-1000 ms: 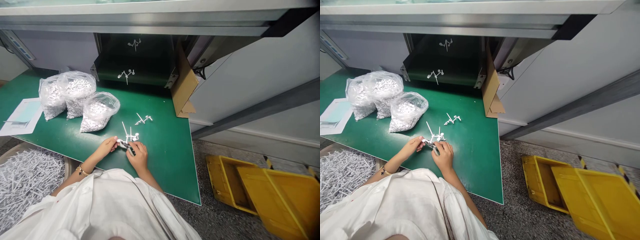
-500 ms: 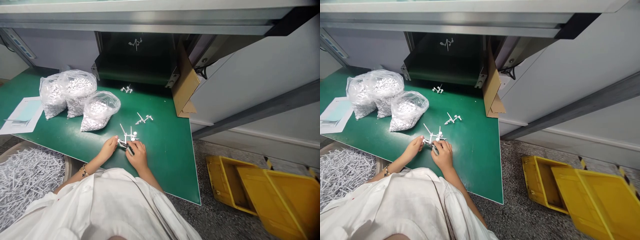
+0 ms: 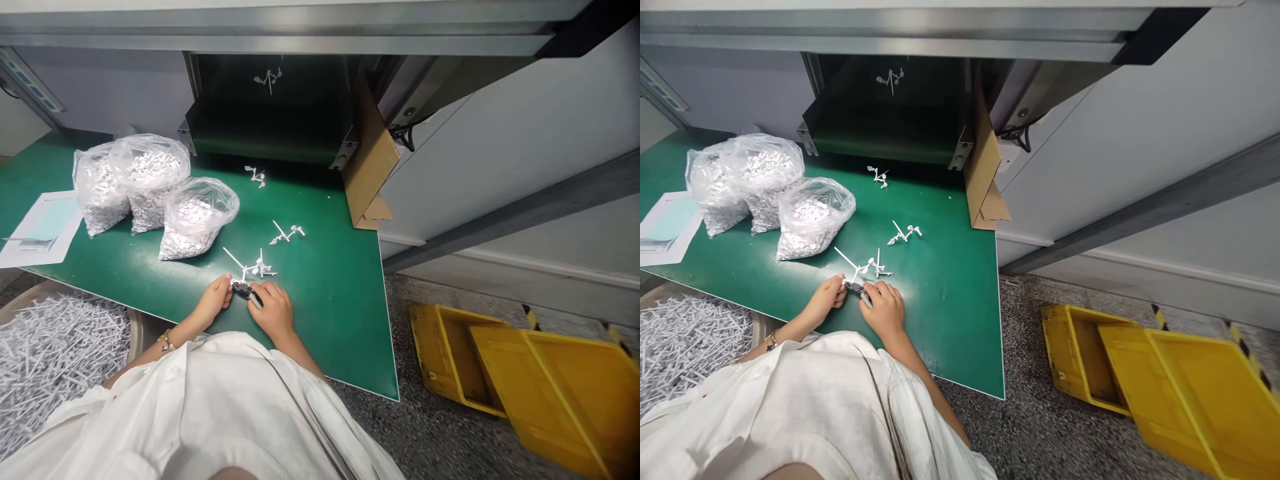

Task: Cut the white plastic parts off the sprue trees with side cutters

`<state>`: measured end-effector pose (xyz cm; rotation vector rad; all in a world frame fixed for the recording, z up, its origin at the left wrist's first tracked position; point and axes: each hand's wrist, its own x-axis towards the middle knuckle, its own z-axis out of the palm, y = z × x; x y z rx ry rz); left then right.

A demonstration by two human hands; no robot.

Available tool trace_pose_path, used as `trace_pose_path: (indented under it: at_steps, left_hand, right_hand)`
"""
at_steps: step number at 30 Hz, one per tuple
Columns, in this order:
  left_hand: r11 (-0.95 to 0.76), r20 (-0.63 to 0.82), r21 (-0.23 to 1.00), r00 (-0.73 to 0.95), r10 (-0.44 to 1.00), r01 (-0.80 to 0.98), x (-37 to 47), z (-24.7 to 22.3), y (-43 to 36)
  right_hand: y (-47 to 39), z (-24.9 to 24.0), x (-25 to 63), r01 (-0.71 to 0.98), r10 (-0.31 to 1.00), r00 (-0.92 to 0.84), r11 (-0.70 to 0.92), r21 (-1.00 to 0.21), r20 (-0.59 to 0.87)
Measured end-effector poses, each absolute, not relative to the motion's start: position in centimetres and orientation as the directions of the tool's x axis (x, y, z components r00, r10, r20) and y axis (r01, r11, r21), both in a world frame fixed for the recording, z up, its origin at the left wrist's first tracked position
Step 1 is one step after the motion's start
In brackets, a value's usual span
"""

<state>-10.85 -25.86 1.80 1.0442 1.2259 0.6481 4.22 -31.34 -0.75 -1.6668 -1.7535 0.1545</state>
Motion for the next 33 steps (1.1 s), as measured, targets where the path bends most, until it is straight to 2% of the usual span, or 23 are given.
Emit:
trace_pose_path:
  at_steps: [7,16,28,33]
  left_hand:
    - [0.482,-0.465,0.876,0.292,0.836,0.016,-11.5,2.1,-26.5]
    - [0.476,-0.439,0.879,0.327,0.837,-0.036,-11.4,1.7,-26.6]
    - [0.497,-0.434,0.862,0.362,0.825,-0.097,-10.9,2.3,-26.6]
    - [0.467,-0.432,0.882,0.296,0.852,-0.055,-10.4,2.0,-26.9]
  right_hand:
    - [-31.4,-0.8,4.2,0.821,0.943,0.079,0.122,-0.558,0.323]
    - [-31.3,-0.3,4.3,0.791,0.929,0.005,0.222,-0.569,0.370]
    - [-31.2,-0.4,4.5,0.764,0.931,0.005,0.233,-0.602,0.365]
    - [-31.3,-0.4,4.4,0.792,0.929,-0.008,0.232,-0.564,0.371]
